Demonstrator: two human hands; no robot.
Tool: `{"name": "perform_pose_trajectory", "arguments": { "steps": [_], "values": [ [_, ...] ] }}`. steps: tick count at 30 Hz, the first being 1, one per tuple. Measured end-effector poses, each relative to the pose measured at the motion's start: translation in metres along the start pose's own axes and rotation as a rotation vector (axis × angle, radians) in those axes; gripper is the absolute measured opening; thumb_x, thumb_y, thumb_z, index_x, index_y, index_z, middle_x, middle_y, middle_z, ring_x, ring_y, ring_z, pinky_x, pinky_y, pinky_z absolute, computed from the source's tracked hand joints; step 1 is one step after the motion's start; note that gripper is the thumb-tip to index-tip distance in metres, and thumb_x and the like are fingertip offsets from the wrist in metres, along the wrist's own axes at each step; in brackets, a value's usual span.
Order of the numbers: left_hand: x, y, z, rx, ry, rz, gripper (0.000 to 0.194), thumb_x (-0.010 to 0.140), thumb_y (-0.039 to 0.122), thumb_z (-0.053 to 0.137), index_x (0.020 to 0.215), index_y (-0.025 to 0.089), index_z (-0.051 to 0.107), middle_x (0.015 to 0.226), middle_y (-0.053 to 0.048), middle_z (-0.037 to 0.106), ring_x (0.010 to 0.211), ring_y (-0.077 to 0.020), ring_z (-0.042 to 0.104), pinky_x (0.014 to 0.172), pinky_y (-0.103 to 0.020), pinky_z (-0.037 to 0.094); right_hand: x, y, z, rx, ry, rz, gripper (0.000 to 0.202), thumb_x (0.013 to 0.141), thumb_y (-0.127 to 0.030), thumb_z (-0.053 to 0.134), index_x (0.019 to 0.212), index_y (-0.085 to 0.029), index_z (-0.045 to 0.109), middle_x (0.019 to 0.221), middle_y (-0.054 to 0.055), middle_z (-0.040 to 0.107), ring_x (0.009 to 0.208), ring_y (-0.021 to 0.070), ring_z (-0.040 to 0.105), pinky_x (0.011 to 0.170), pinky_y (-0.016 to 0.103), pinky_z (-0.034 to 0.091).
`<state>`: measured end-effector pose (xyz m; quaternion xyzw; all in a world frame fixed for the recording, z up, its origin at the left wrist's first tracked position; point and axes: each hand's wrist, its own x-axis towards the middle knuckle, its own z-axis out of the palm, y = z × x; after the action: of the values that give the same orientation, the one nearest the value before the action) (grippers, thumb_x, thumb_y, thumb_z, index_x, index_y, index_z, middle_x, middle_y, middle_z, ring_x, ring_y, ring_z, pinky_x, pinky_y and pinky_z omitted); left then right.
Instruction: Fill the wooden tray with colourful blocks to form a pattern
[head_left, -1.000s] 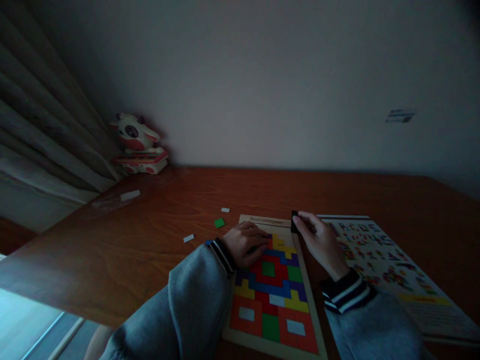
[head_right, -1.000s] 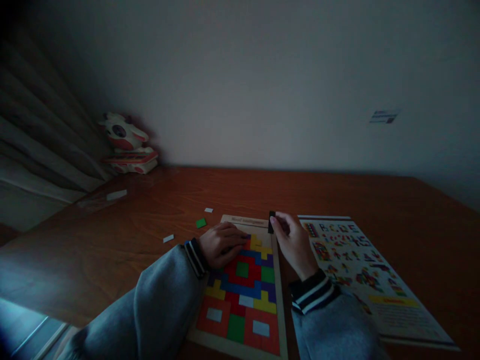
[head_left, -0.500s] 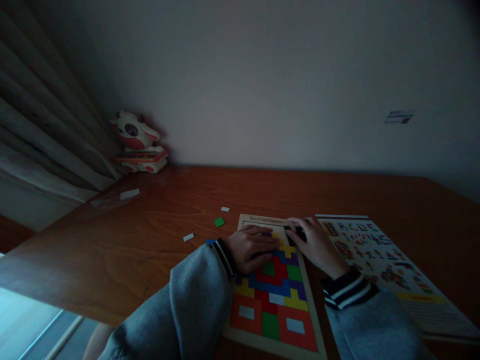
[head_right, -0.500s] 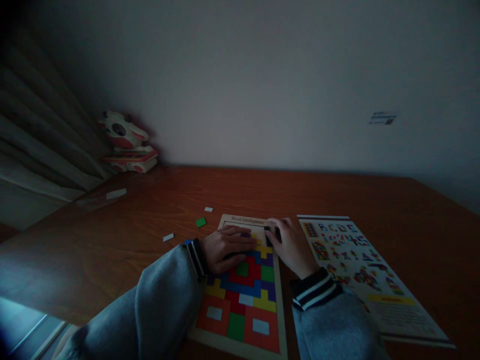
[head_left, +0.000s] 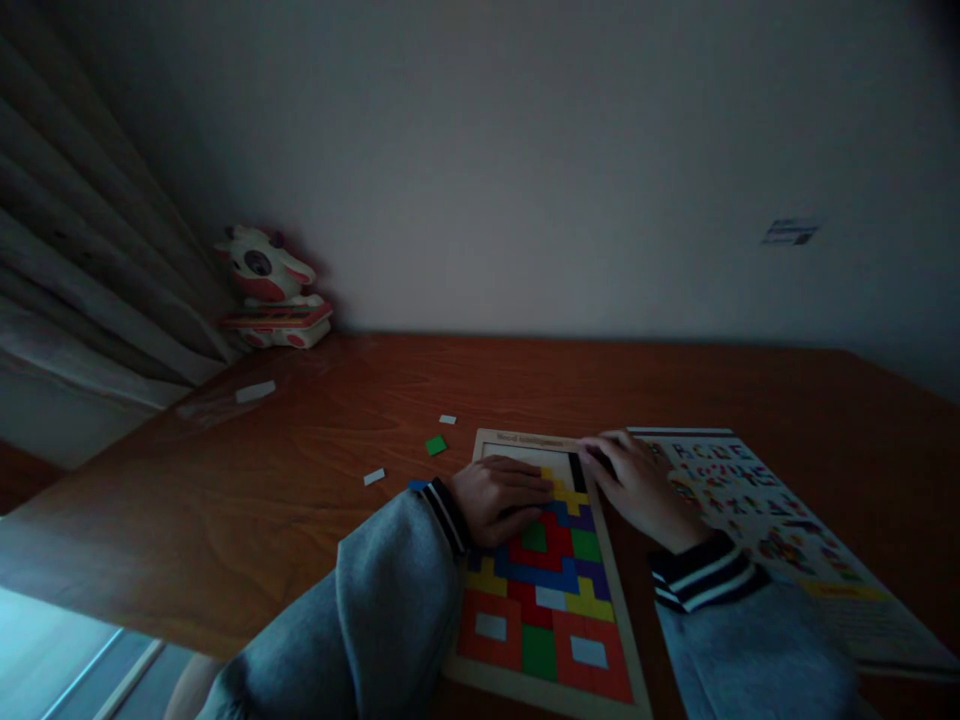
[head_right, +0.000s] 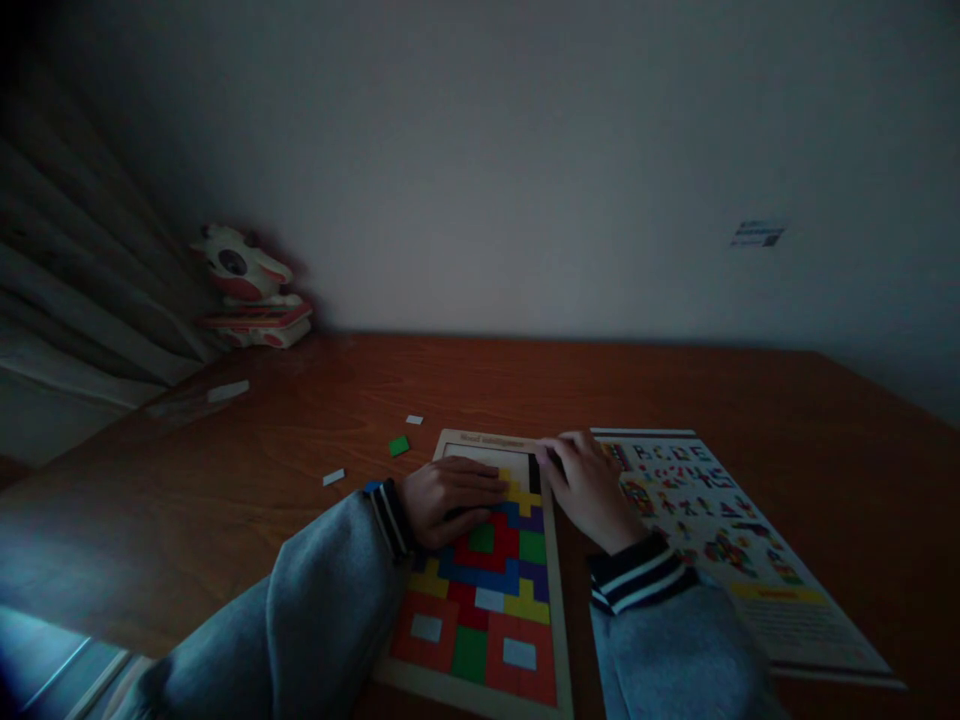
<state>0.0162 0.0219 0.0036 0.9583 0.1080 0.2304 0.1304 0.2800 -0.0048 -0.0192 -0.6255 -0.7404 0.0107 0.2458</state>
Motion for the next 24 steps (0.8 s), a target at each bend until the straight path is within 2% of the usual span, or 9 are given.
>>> {"name": "perform_pose_trajectory", "arguments": {
  "steps": [4, 6, 11, 15, 18, 20, 24],
  "values": [
    [0.000, -0.001, 0.001, 0.001, 0.003, 0.002, 0.029, 0.096, 0.025, 0.049, 0.116, 0.014, 0.067, 0.123, -0.009, 0.069, 0.122, -0.0228, 0.061, 0.105, -0.039, 0.049, 0.002, 0.023, -0.005, 0.004, 0.045, 0.110, 0.030, 0.087, -0.049, 0.055, 0.094, -0.024, 0.071, 0.100, 0.009, 0.069, 0.095, 0.0293, 0.064, 0.082, 0.047, 0.047],
    [-0.001, -0.001, 0.002, 0.001, 0.004, 0.000, 0.029, 0.095, 0.026, 0.050, 0.115, 0.014, 0.067, 0.124, -0.010, 0.069, 0.122, -0.0228, 0.060, 0.106, -0.040, 0.049, 0.002, 0.031, -0.005, 0.083, 0.037, 0.173, 0.028, 0.081, -0.050, 0.062, 0.085, -0.024, 0.072, 0.094, 0.008, 0.071, 0.088, 0.0286, 0.066, 0.079, 0.046, 0.049],
    [-0.001, 0.000, 0.001, -0.017, 0.025, -0.012, 0.029, 0.095, 0.029, 0.052, 0.113, 0.015, 0.069, 0.123, -0.010, 0.070, 0.120, -0.0230, 0.062, 0.105, -0.040, 0.050, 0.002, 0.035, -0.005, 0.258, 0.003, 0.230, 0.024, 0.078, -0.048, 0.064, 0.077, -0.024, 0.071, 0.081, 0.005, 0.074, 0.073, 0.0237, 0.069, 0.069, 0.039, 0.053],
    [-0.001, 0.001, 0.001, -0.024, 0.024, -0.026, 0.029, 0.094, 0.032, 0.053, 0.113, 0.016, 0.069, 0.123, -0.010, 0.070, 0.120, -0.0234, 0.062, 0.105, -0.041, 0.050, 0.005, 0.026, -0.010, 0.330, 0.059, 0.249, 0.030, 0.082, -0.051, 0.060, 0.085, -0.022, 0.069, 0.086, 0.008, 0.076, 0.076, 0.0240, 0.071, 0.071, 0.039, 0.055],
    [0.000, 0.002, 0.000, -0.021, 0.018, -0.024, 0.029, 0.093, 0.032, 0.054, 0.114, 0.016, 0.068, 0.123, -0.010, 0.069, 0.121, -0.0234, 0.062, 0.105, -0.040, 0.050, 0.007, 0.010, -0.009, 0.476, 0.110, 0.222, 0.036, 0.084, -0.052, 0.060, 0.103, -0.021, 0.067, 0.098, 0.010, 0.075, 0.088, 0.0247, 0.071, 0.079, 0.041, 0.055],
    [0.000, 0.002, 0.000, -0.015, 0.017, -0.025, 0.029, 0.093, 0.032, 0.055, 0.114, 0.016, 0.068, 0.124, -0.010, 0.069, 0.121, -0.0236, 0.062, 0.105, -0.040, 0.049, 0.007, -0.002, -0.006, 0.579, 0.108, 0.190, 0.036, 0.086, -0.051, 0.060, 0.105, -0.022, 0.066, 0.101, 0.010, 0.074, 0.093, 0.0244, 0.070, 0.084, 0.041, 0.055],
    [-0.001, 0.001, 0.001, -0.013, 0.009, -0.030, 0.029, 0.093, 0.032, 0.055, 0.114, 0.016, 0.068, 0.125, -0.010, 0.069, 0.121, -0.0238, 0.061, 0.105, -0.040, 0.049, 0.008, -0.021, 0.000, 0.645, 0.117, 0.183, 0.035, 0.088, -0.048, 0.058, 0.109, -0.022, 0.065, 0.100, 0.009, 0.074, 0.086, 0.0224, 0.071, 0.078, 0.038, 0.057]
  ]
}}
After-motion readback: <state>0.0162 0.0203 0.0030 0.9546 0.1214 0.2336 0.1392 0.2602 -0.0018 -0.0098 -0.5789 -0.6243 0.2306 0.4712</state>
